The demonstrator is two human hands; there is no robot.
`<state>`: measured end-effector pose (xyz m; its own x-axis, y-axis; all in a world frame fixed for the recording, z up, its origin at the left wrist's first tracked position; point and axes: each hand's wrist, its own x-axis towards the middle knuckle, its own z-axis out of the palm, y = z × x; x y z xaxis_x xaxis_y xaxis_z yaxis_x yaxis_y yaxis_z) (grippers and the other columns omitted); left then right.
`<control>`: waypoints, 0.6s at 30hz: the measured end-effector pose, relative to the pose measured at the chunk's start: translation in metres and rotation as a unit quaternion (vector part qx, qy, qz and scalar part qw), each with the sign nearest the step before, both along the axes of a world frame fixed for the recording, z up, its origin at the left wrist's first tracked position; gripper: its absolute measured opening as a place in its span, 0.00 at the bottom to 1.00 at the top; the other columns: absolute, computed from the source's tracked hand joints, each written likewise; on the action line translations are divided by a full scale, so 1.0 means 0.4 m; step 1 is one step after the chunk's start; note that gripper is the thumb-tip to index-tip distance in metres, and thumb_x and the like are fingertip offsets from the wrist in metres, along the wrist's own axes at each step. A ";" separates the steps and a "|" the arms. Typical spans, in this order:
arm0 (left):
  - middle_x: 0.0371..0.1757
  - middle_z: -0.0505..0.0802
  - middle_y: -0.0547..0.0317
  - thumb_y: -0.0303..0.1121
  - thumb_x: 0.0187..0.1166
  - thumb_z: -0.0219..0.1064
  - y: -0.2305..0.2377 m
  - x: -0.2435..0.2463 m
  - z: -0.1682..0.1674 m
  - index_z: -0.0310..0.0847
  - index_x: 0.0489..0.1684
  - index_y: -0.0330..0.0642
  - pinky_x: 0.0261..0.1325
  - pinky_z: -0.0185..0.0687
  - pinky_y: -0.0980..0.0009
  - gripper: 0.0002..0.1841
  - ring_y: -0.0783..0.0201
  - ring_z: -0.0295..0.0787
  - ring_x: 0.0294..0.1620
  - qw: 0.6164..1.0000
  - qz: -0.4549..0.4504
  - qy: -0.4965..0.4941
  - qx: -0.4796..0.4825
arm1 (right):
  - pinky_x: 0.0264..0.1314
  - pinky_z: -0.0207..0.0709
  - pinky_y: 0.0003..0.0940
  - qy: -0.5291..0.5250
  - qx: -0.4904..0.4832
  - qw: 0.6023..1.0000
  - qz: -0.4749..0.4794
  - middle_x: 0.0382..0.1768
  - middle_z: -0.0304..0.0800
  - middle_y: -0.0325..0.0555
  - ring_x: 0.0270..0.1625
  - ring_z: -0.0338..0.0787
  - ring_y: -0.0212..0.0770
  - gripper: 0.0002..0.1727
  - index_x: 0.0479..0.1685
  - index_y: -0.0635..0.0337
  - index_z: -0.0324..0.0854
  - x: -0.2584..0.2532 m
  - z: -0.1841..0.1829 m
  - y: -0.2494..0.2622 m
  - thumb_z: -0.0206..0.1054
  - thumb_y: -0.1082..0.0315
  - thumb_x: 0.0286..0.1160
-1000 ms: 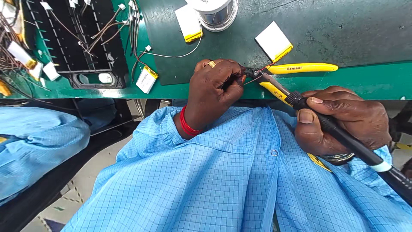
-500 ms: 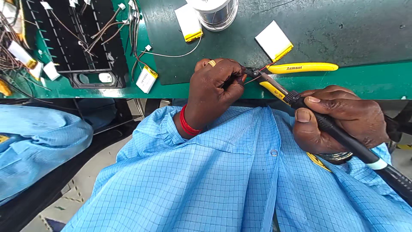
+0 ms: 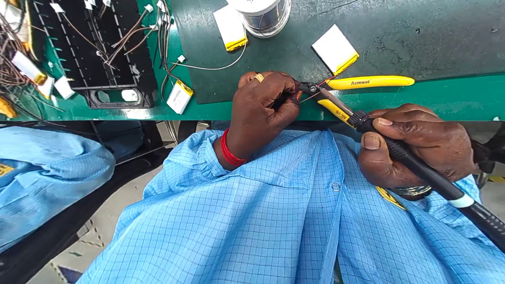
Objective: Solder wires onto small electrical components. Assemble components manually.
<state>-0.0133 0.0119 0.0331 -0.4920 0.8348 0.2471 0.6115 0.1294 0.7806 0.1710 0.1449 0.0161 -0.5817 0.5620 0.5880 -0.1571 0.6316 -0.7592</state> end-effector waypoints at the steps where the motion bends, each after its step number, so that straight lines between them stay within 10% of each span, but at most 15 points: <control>1: 0.38 0.96 0.53 0.26 0.75 0.66 0.000 0.000 0.000 0.88 0.35 0.36 0.61 0.69 0.61 0.05 0.71 0.88 0.42 1.000 0.001 0.000 0.001 | 0.38 0.77 0.20 0.000 0.001 1.000 0.003 0.29 0.83 0.38 0.34 0.85 0.27 0.09 0.38 0.59 0.78 0.001 -0.001 0.001 0.63 0.62 0.79; 18: 0.38 0.96 0.54 0.26 0.74 0.67 0.000 0.000 -0.001 0.88 0.35 0.37 0.64 0.70 0.60 0.04 0.71 0.89 0.43 1.000 0.005 -0.001 0.000 | 0.38 0.78 0.21 -0.001 0.008 1.000 0.007 0.29 0.83 0.39 0.34 0.85 0.28 0.09 0.39 0.59 0.78 0.001 -0.004 0.003 0.63 0.62 0.79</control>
<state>-0.0132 0.0117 0.0328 -0.5000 0.8304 0.2459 0.6091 0.1354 0.7814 0.1713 0.1462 0.0146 -0.5914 0.5436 0.5956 -0.1648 0.6416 -0.7492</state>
